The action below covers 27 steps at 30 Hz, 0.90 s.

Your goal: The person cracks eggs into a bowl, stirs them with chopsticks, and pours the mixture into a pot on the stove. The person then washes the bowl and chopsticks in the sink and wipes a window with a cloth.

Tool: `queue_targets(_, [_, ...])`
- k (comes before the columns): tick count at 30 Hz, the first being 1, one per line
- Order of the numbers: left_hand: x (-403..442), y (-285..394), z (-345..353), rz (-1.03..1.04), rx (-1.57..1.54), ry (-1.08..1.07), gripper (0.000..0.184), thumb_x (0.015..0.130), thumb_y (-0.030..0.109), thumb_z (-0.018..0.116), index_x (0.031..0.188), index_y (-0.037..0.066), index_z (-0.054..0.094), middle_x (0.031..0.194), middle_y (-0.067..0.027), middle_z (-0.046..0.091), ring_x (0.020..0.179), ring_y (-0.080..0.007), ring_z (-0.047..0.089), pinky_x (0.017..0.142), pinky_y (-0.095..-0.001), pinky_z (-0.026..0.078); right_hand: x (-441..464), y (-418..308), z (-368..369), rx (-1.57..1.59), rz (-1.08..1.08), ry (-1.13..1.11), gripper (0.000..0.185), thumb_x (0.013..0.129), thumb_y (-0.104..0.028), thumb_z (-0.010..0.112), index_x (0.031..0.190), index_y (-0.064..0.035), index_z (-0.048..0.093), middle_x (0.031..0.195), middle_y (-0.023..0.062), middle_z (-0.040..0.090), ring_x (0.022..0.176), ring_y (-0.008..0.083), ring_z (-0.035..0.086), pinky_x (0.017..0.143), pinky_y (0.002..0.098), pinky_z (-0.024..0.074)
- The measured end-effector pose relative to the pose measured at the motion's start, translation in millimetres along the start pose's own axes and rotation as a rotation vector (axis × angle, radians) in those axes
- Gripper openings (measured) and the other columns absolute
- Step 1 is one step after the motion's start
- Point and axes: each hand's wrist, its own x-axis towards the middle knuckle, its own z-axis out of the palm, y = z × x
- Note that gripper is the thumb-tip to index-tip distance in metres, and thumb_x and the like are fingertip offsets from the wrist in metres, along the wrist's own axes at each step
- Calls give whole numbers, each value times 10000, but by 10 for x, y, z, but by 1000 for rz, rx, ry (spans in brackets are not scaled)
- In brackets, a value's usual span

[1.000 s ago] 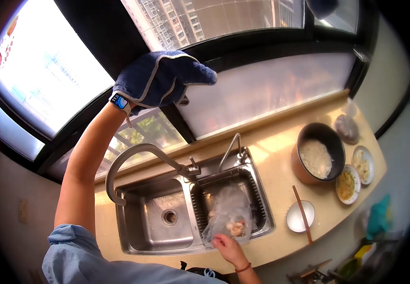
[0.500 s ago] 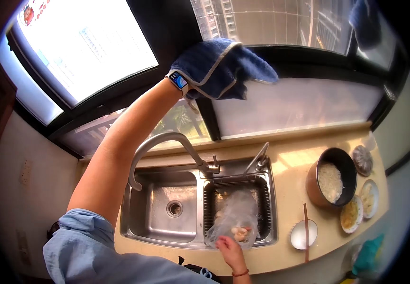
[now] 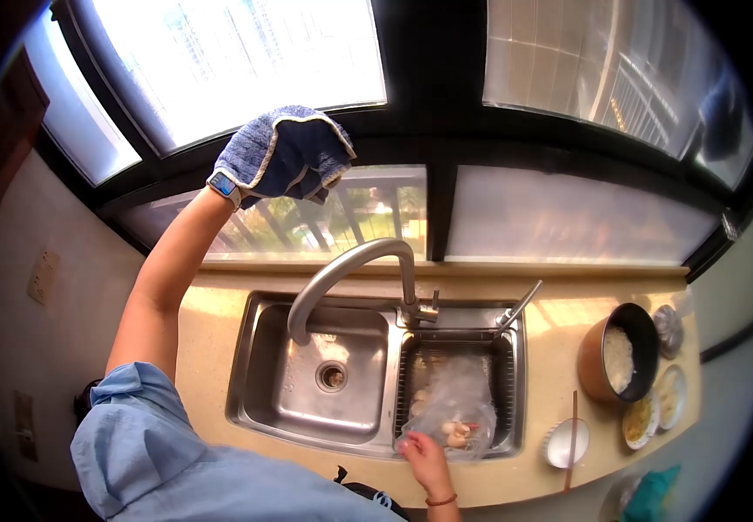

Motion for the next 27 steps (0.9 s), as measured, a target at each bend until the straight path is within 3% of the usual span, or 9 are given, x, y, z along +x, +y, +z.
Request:
queue_targets(4, [-60, -57, -28, 83, -70, 39, 330, 634, 160, 822, 944, 148, 710, 881, -98, 689, 830, -304, 665, 749, -370, 541, -44, -119, 219, 102, 17, -8, 320, 956, -100, 584, 1220, 77, 549, 1007, 130, 695, 904, 169, 675, 809, 275, 535])
queue_targets(5, [12, 13, 35, 61, -120, 54, 311, 645, 213, 798, 920, 119, 686, 860, -139, 677, 813, -337, 658, 726, -391, 533, -61, -112, 261, 100, 21, -10, 320, 956, -100, 584, 1220, 77, 549, 1007, 130, 695, 904, 169, 675, 809, 275, 535])
queue_targets(8, [382, 309, 82, 117, -189, 36, 233, 613, 190, 757, 817, 95, 698, 759, -158, 664, 730, -370, 655, 648, -418, 528, -52, -102, 351, 96, 72, -25, 312, 969, -111, 577, 1236, 47, 547, 1014, 126, 694, 886, 167, 672, 782, 274, 541])
queue_targets(10, [484, 432, 116, 19, -354, 52, 278, 637, 195, 764, 907, 133, 745, 829, -161, 692, 782, -335, 674, 703, -387, 548, -59, -115, 361, 40, 55, -46, 311, 967, -104, 576, 1238, 46, 545, 1017, 125, 695, 882, 168, 672, 779, 274, 541])
queue_targets(13, [351, 226, 176, 74, -431, 190, 339, 663, 203, 786, 988, 125, 733, 939, -154, 703, 861, -334, 673, 796, -379, 545, -48, -198, 380, 72, 91, -27, 315, 966, -101, 577, 1243, 45, 542, 1017, 126, 695, 879, 169, 672, 776, 273, 541])
queue_targets(14, [307, 133, 191, 66, -316, 105, 349, 748, 193, 754, 1073, 82, 696, 974, -179, 698, 861, -346, 678, 799, -383, 557, -40, -209, 404, 61, 99, -46, 315, 966, -101, 577, 1243, 45, 542, 1017, 126, 695, 879, 169, 672, 776, 273, 541])
queue_targets(20, [-261, -224, -207, -31, -565, -31, 343, 730, 140, 787, 1061, 97, 707, 955, -117, 710, 842, -244, 669, 794, -339, 559, 32, -252, 595, -57, 65, -11, 325, 964, -97, 575, 1248, 55, 532, 1018, 133, 695, 880, 171, 673, 761, 276, 545])
queue_targets(27, [-1096, -919, -492, -286, -803, -141, 344, 720, 96, 814, 1050, 111, 718, 935, -55, 720, 822, -147, 660, 791, -295, 559, 163, -329, 1183, -94, 61, -81, 337, 967, -103, 571, 1259, 59, 525, 1039, 134, 691, 895, 169, 671, 791, 282, 546])
